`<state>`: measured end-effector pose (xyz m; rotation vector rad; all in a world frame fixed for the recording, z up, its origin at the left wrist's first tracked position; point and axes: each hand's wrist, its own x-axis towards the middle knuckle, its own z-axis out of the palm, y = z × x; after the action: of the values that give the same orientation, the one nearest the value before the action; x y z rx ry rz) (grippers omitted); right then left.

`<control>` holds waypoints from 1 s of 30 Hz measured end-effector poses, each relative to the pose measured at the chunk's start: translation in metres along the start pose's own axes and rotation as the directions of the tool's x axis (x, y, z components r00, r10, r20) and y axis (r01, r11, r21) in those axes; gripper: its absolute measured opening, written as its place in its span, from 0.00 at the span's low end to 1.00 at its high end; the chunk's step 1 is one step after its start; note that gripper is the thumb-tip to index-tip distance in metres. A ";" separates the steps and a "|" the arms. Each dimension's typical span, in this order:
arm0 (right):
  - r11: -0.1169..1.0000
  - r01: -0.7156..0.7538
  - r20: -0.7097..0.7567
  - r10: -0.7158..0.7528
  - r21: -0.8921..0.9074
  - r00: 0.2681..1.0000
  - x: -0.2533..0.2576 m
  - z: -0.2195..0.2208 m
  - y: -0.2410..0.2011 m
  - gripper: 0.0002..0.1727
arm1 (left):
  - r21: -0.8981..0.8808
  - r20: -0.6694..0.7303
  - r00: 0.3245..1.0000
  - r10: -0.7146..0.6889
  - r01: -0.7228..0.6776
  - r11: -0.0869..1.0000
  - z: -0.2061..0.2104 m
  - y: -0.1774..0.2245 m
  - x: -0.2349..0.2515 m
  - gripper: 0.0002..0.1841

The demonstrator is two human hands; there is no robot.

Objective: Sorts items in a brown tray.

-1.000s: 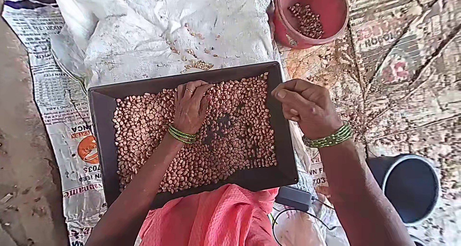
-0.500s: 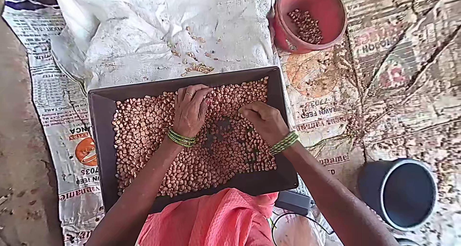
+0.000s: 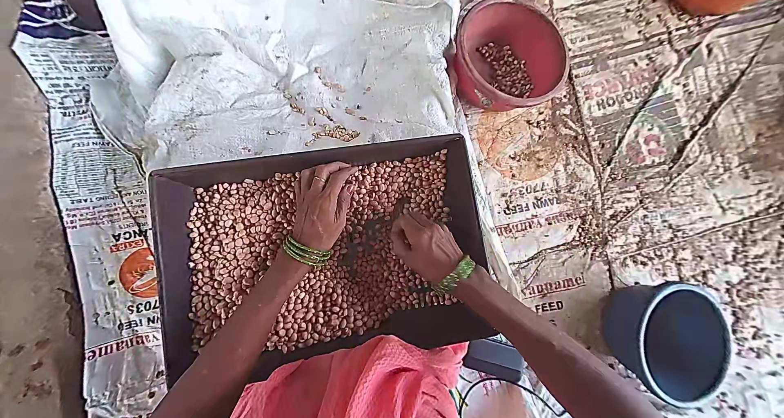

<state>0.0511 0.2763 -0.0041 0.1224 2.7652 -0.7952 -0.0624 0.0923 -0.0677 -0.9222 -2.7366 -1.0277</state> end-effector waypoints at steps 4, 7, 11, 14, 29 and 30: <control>0.610 -0.170 0.157 0.075 0.774 0.985 -0.028 -0.028 0.021 0.08 | -0.018 0.011 0.999 -0.039 0.040 0.999 0.002 0.006 0.000 0.20; 0.326 -0.128 0.115 0.060 0.937 0.992 -0.030 -0.043 0.042 0.09 | -0.055 0.011 0.998 -0.057 0.057 0.997 0.008 0.014 -0.004 0.19; 0.736 -0.104 -0.086 0.216 0.669 0.973 -0.011 -0.047 0.026 0.10 | -0.088 0.006 0.998 -0.065 0.065 0.994 0.013 0.018 -0.009 0.20; 0.999 0.024 -0.370 -0.036 -0.037 0.929 0.012 -0.030 0.020 0.12 | -0.088 0.003 0.998 -0.063 0.063 0.994 0.013 0.018 -0.010 0.20; 0.749 -0.056 -0.069 0.135 0.661 0.989 0.022 -0.057 0.024 0.09 | -0.094 -0.053 0.998 -0.019 0.014 0.995 0.017 0.012 -0.009 0.19; 0.603 -0.047 -0.024 0.109 0.797 0.994 0.015 -0.066 0.027 0.12 | -0.095 -0.048 0.999 -0.024 0.019 0.995 0.016 0.013 -0.008 0.19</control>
<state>0.0262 0.3346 0.0315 0.4396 2.1962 -1.9780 -0.0463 0.1056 -0.0754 -0.8690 -2.6843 -1.1761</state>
